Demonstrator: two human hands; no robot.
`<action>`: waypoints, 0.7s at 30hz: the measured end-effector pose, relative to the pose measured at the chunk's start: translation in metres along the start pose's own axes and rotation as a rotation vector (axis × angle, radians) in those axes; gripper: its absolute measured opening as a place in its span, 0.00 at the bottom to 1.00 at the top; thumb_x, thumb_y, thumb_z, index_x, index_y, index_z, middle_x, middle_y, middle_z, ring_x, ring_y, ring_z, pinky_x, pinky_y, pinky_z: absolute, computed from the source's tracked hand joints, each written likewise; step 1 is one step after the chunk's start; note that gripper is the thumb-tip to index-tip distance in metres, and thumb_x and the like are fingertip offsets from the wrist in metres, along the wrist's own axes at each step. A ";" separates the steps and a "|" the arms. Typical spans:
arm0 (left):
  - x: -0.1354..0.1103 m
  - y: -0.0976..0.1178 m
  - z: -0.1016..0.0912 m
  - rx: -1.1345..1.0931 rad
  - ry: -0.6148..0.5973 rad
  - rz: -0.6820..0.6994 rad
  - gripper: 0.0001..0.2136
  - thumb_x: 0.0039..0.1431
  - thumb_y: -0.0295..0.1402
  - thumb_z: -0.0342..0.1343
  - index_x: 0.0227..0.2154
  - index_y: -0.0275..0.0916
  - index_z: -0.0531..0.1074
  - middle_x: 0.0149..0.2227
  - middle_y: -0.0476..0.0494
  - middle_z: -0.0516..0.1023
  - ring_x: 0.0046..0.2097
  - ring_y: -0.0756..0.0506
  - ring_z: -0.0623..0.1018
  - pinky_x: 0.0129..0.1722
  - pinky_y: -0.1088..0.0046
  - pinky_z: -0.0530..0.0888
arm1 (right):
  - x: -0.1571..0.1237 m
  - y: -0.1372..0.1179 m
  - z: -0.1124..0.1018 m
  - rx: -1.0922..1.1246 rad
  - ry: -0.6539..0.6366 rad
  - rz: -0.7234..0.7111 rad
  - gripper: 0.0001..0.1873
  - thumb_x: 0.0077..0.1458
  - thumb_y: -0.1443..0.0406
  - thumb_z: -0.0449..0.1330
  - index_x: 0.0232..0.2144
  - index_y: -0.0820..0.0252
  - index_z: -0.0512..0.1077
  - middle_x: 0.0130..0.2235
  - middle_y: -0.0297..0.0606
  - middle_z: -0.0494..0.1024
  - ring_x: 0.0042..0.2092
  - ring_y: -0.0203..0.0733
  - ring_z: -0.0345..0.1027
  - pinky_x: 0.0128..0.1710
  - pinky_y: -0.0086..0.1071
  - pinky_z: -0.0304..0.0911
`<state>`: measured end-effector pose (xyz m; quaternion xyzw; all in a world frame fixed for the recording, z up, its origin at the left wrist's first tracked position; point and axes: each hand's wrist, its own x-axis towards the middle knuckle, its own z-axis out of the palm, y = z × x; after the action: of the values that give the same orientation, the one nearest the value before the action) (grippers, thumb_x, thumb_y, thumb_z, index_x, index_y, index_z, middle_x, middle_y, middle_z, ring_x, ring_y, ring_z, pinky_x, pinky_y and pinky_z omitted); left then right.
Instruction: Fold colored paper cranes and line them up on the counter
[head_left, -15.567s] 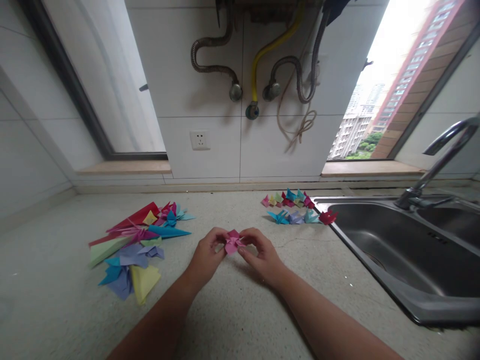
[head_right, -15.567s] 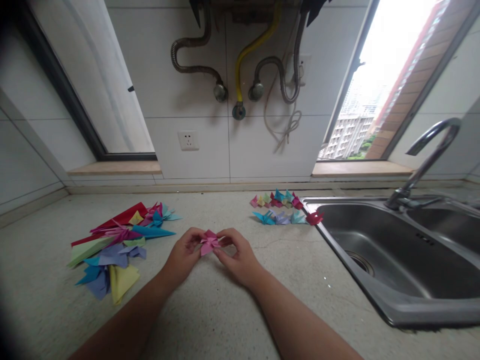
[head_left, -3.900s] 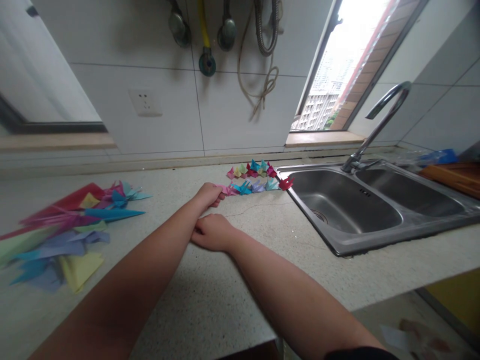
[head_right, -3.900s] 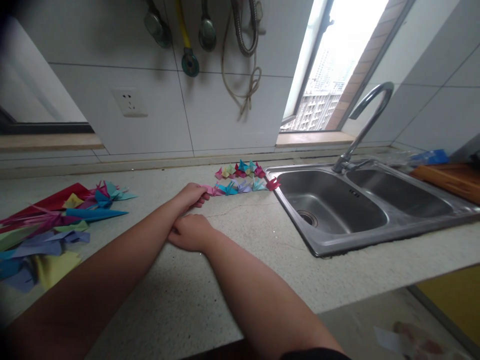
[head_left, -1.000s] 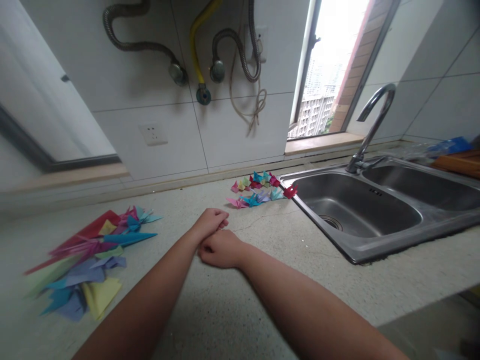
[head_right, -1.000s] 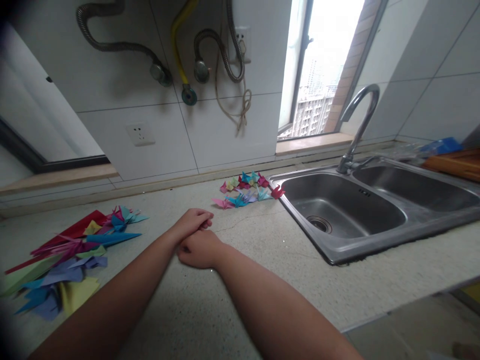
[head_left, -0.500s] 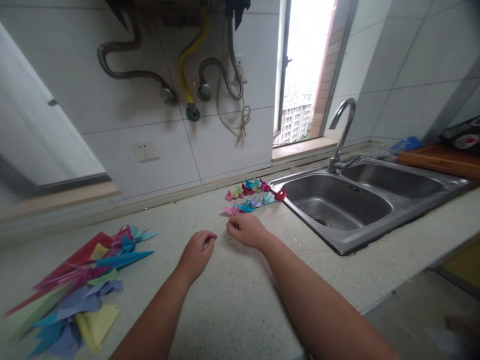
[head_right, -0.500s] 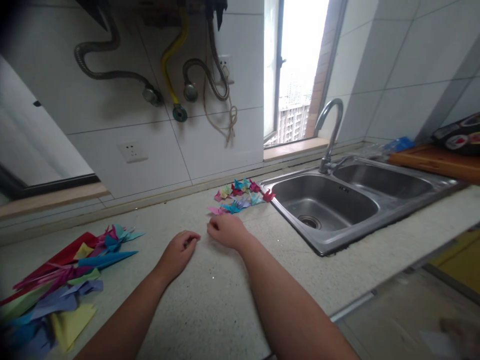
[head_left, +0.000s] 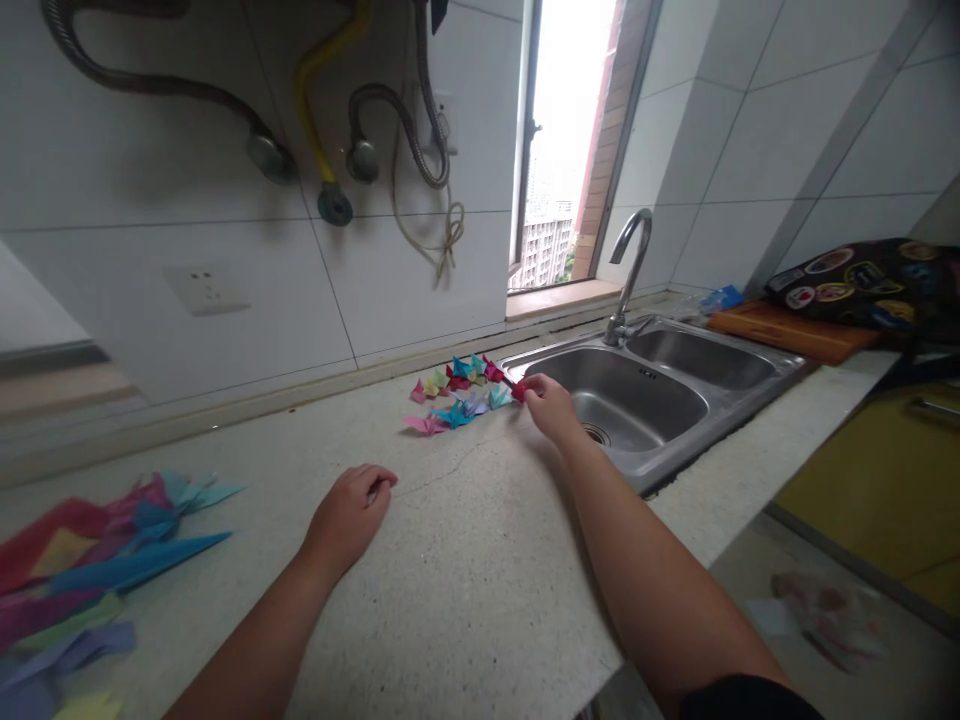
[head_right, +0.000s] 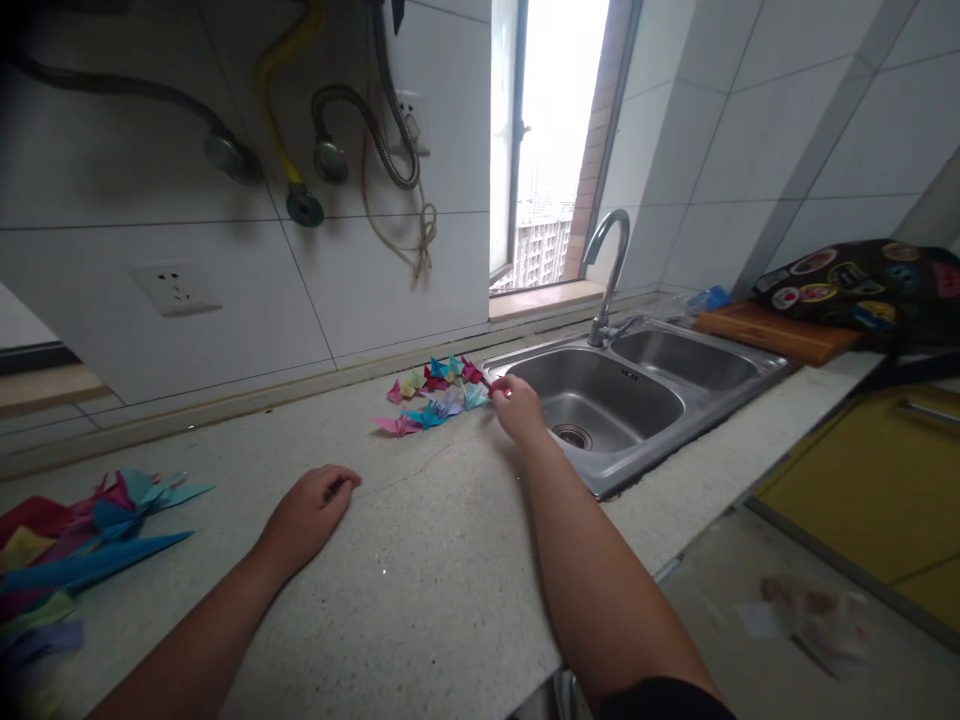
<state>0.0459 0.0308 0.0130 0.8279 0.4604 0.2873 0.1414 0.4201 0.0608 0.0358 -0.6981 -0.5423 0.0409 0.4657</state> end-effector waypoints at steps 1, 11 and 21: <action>0.000 0.000 0.000 0.006 -0.008 0.003 0.10 0.62 0.32 0.47 0.36 0.41 0.75 0.39 0.44 0.79 0.44 0.42 0.75 0.48 0.62 0.69 | -0.003 -0.003 0.008 -0.024 -0.048 -0.044 0.15 0.52 0.65 0.54 0.40 0.58 0.77 0.40 0.40 0.78 0.41 0.43 0.70 0.44 0.34 0.63; 0.002 -0.004 0.002 0.026 -0.041 0.005 0.10 0.62 0.33 0.48 0.36 0.41 0.75 0.40 0.45 0.79 0.45 0.42 0.74 0.49 0.62 0.69 | -0.012 -0.004 0.038 -0.153 -0.177 -0.085 0.16 0.54 0.65 0.57 0.45 0.55 0.75 0.48 0.41 0.73 0.48 0.44 0.69 0.51 0.35 0.62; 0.002 0.000 0.000 0.048 -0.039 0.013 0.10 0.62 0.33 0.48 0.35 0.42 0.75 0.39 0.46 0.79 0.45 0.42 0.74 0.48 0.63 0.69 | 0.014 0.031 0.012 -0.186 0.010 0.049 0.16 0.54 0.68 0.52 0.41 0.56 0.76 0.45 0.41 0.77 0.46 0.45 0.69 0.49 0.36 0.61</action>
<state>0.0464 0.0324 0.0133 0.8395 0.4589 0.2609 0.1288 0.4416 0.0796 0.0136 -0.7516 -0.5240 -0.0016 0.4005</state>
